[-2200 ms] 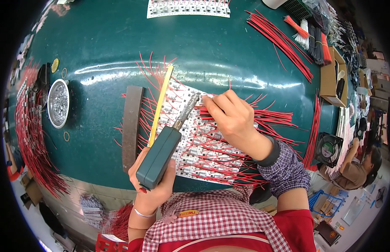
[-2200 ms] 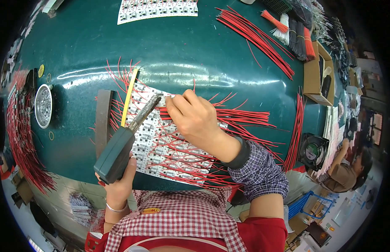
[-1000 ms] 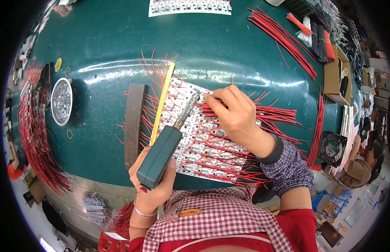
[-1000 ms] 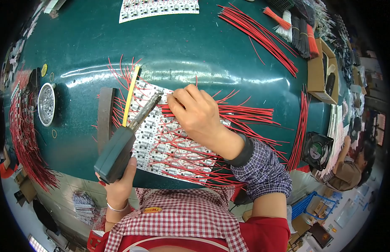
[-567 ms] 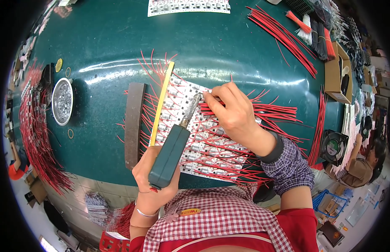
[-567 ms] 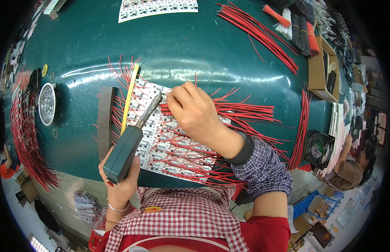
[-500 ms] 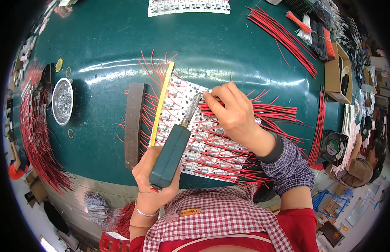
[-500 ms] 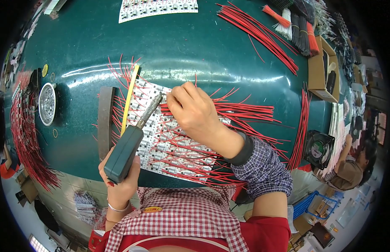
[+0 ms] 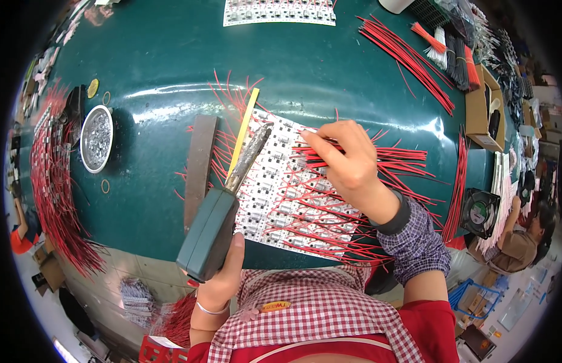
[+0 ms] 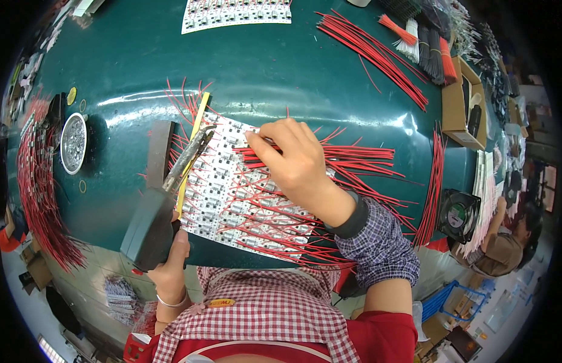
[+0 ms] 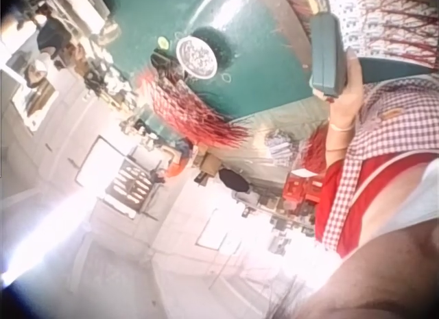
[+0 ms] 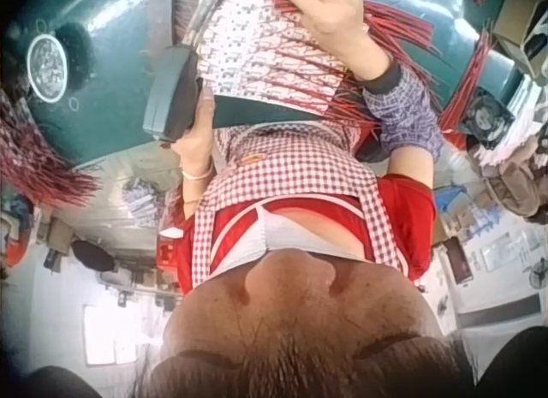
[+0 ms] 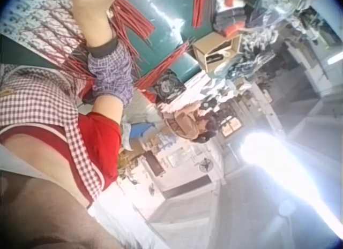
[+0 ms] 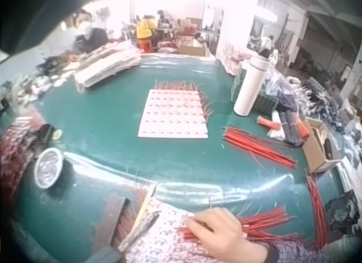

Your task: The person aligns wires across a circuit board using a guide stick and solders wires onto the board using a soldering tool.

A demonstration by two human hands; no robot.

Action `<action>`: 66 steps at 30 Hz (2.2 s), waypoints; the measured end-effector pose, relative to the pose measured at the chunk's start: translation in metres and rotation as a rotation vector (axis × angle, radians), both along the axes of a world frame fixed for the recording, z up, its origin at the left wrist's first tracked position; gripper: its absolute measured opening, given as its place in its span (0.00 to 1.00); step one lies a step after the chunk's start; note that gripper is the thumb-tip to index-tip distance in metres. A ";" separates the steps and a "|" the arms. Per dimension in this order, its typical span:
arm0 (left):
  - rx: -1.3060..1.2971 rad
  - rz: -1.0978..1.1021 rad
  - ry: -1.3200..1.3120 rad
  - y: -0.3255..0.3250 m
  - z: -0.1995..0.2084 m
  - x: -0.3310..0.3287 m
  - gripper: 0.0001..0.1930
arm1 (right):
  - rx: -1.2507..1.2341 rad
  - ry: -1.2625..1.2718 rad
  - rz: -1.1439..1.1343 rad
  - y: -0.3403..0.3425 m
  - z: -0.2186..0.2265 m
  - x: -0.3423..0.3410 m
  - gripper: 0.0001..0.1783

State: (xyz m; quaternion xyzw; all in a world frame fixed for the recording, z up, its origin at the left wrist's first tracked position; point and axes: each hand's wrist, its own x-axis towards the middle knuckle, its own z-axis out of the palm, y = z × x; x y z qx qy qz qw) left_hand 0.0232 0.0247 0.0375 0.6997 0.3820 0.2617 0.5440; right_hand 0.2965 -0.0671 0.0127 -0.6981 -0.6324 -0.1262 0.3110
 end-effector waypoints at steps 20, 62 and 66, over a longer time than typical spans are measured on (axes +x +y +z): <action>0.239 -0.197 0.082 0.002 0.009 0.041 0.11 | -0.206 -0.067 0.026 0.006 -0.001 -0.006 0.21; 0.141 0.036 -0.061 0.003 0.006 0.018 0.10 | -0.117 0.051 -0.059 -0.005 0.000 -0.023 0.24; 0.122 -0.011 -0.069 0.004 0.008 0.019 0.11 | -0.118 0.035 -0.057 -0.002 0.000 -0.024 0.20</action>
